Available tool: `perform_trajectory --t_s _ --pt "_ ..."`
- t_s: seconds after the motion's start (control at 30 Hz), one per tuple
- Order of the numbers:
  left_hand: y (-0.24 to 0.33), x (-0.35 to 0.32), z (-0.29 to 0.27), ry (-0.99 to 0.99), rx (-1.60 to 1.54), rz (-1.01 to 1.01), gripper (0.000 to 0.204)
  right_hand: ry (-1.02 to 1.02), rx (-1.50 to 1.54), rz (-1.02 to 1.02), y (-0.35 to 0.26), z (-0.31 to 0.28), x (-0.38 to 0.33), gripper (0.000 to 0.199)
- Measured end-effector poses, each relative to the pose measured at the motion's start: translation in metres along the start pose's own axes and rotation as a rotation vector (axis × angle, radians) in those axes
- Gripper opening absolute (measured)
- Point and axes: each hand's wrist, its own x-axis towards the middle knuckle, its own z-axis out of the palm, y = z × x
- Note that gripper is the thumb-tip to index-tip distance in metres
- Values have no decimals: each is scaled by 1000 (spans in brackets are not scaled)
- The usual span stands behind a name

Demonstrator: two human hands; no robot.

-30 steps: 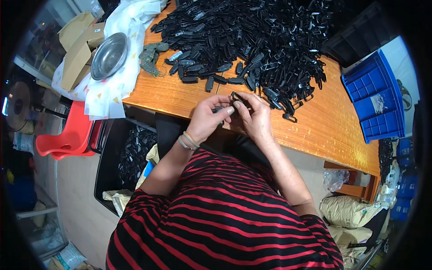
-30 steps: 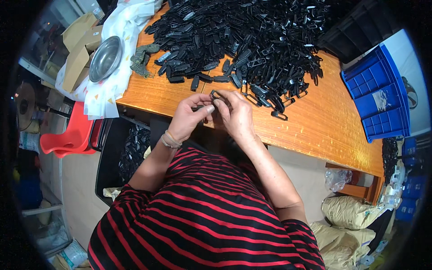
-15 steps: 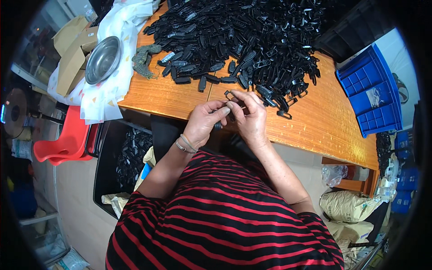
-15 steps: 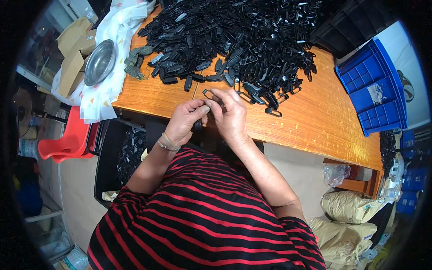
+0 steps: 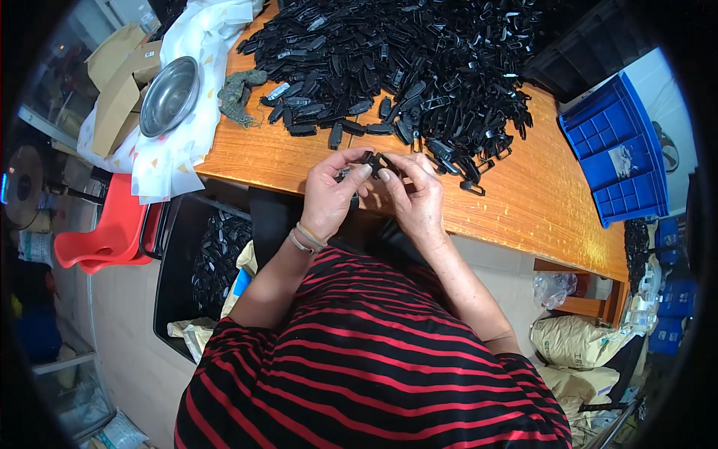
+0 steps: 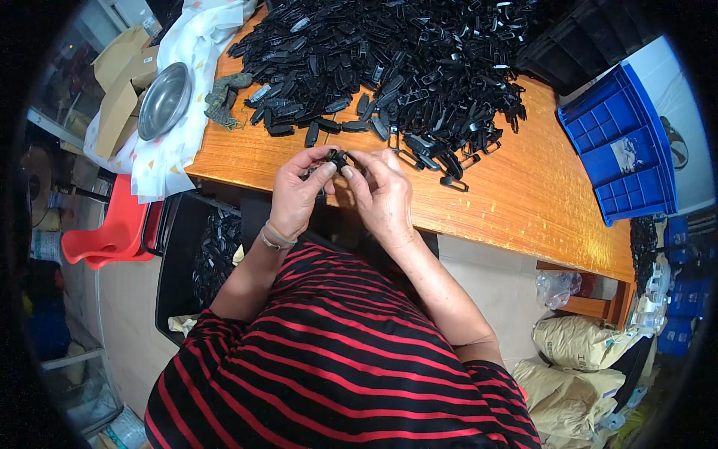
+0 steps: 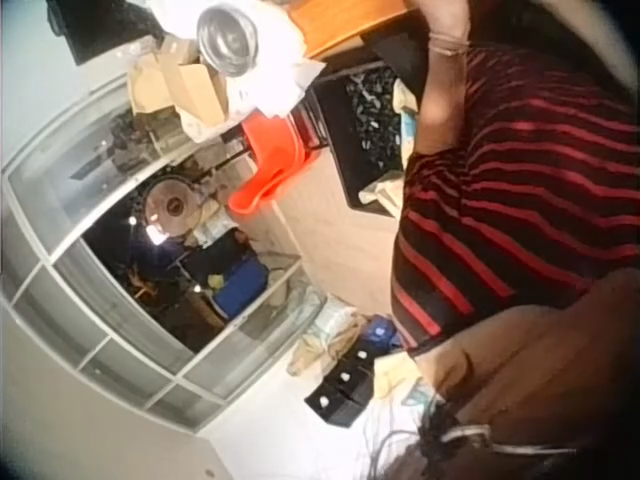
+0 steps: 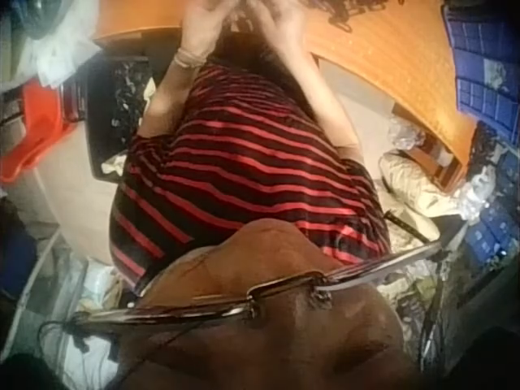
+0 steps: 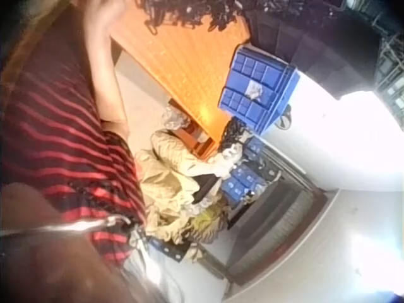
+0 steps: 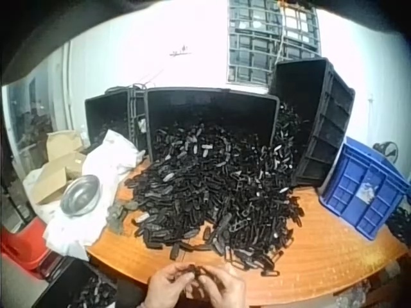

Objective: Assembling small black plastic components by hand at a workbench.

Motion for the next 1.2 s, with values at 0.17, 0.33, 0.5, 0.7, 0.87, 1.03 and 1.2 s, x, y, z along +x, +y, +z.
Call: perform_trajectory --t_s 0.17,0.33,0.5,0.7,0.87,1.03,1.2 --pt "3 -1 2 -5 111 -1 27 -17 7 -33 0 1 3 25" --pt "0 -2 2 -23 129 22 28 -109 -131 -53 -2 -4 3 27" --pt "-6 -14 1 6 171 -49 32 -47 -142 -146 4 5 -8 30" --pt "4 -15 1 -16 -59 -100 24 -75 -19 49 -1 10 -15 41" --pt "11 -14 -13 -210 -129 -215 19 -205 88 26 0 20 -32 42" --pt "29 -19 -29 -195 -105 -256 21 -274 239 119 -18 34 -31 42" --pt "59 -48 -67 69 219 -355 24 -743 106 101 -22 22 -16 42"
